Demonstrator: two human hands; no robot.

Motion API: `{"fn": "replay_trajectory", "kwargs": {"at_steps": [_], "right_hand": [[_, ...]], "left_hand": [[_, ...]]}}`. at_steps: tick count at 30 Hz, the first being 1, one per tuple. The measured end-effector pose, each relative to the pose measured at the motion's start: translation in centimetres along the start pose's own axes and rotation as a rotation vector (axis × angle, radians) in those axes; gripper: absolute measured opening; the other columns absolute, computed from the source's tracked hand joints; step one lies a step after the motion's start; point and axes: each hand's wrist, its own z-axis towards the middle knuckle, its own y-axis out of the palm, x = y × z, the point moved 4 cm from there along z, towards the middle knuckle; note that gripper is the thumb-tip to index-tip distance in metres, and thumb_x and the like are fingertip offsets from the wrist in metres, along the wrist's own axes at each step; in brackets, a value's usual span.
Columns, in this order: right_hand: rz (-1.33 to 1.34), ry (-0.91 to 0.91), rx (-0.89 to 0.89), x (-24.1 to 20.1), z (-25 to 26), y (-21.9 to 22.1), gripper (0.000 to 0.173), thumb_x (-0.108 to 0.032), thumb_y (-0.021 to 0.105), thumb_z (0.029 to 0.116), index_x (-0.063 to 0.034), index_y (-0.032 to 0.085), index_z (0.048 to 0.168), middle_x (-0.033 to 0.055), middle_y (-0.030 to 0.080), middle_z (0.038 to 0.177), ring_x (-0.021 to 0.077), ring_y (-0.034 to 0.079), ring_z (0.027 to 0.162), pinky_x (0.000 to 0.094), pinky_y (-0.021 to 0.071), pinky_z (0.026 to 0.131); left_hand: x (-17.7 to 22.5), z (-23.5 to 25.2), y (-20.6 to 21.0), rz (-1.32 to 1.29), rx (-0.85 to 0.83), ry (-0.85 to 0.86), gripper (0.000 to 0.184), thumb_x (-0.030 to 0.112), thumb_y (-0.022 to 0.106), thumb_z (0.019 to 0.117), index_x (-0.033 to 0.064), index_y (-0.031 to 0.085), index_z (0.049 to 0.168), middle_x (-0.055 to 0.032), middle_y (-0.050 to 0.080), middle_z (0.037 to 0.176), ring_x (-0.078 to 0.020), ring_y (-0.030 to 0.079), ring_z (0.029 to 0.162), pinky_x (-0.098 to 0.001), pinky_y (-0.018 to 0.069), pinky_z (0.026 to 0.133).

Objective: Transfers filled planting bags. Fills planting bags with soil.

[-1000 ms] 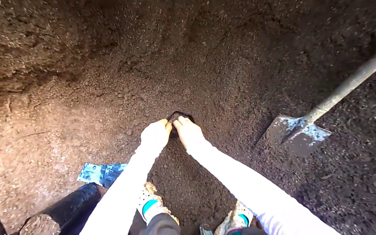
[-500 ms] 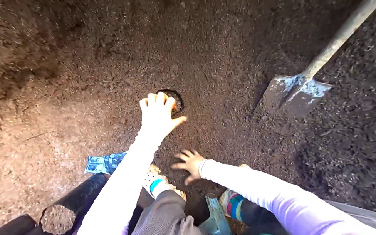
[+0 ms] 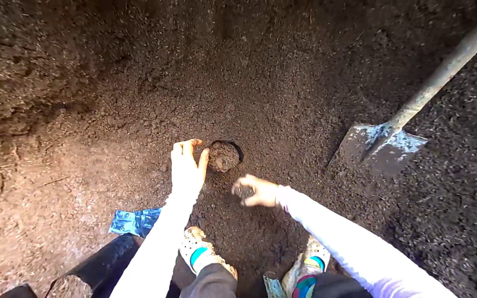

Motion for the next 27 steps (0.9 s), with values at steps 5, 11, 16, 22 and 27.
{"fn": "replay_trajectory", "kwargs": {"at_steps": [5,11,16,22,27], "right_hand": [[-0.082,-0.169,0.313,-8.4,1.1,-5.6,0.044,-0.007,0.080,0.0850,-0.0116,0.067,0.127,0.0170,0.055,0.134,0.0312,0.056,0.121,0.0513,0.0499,0.100],[-0.414,-0.089,0.431,-10.2,4.0,-5.5,0.042,-0.010,0.079,0.0888,-0.0180,0.069,0.129,0.0149,0.051,0.147,0.0389,0.052,0.129,0.0547,0.0455,0.106],[-0.574,-0.090,0.588,-8.3,5.7,-3.3,0.025,-0.007,0.067,0.0973,-0.0066,0.072,0.122,0.0173,0.064,0.129,0.0362,0.060,0.120,0.0467,0.0512,0.102],[-0.499,-0.145,0.505,-7.7,5.3,-5.2,0.027,-0.015,0.064,0.1009,-0.0084,0.070,0.127,0.0148,0.064,0.132,0.0311,0.061,0.125,0.0487,0.0512,0.104],[0.113,0.204,0.348,-2.7,5.4,-8.1,0.074,-0.053,0.062,0.0990,-0.0273,0.032,0.161,0.0245,0.051,0.147,0.0386,0.064,0.109,0.0565,0.0528,0.088]], "left_hand": [[0.3,0.0,0.7,-0.087,-0.209,-0.266,0.040,0.035,0.040,0.1123,0.0029,0.047,0.136,-0.0214,0.067,0.103,-0.0389,0.069,0.097,-0.0604,0.0532,0.087],[0.4,0.1,0.7,-0.127,-0.278,-0.317,0.041,0.036,0.041,0.1120,0.0036,0.047,0.136,-0.0207,0.067,0.098,-0.0366,0.069,0.092,-0.0557,0.0541,0.084],[0.8,0.6,1.1,-0.011,-0.412,-0.274,0.036,0.030,0.036,0.1136,0.0010,0.050,0.129,-0.0257,0.066,0.103,-0.0414,0.068,0.101,-0.0585,0.0526,0.089],[-0.4,1.0,1.2,-0.080,-0.321,-0.252,0.037,0.035,0.045,0.1108,0.0004,0.055,0.120,-0.0210,0.065,0.097,-0.0360,0.066,0.092,-0.0559,0.0523,0.083],[-1.2,2.4,2.6,-0.248,-0.626,-0.581,0.086,0.060,0.054,0.1011,0.0253,0.008,0.165,-0.0180,0.066,0.112,-0.0189,0.063,0.076,-0.0354,0.0531,0.071]]}}
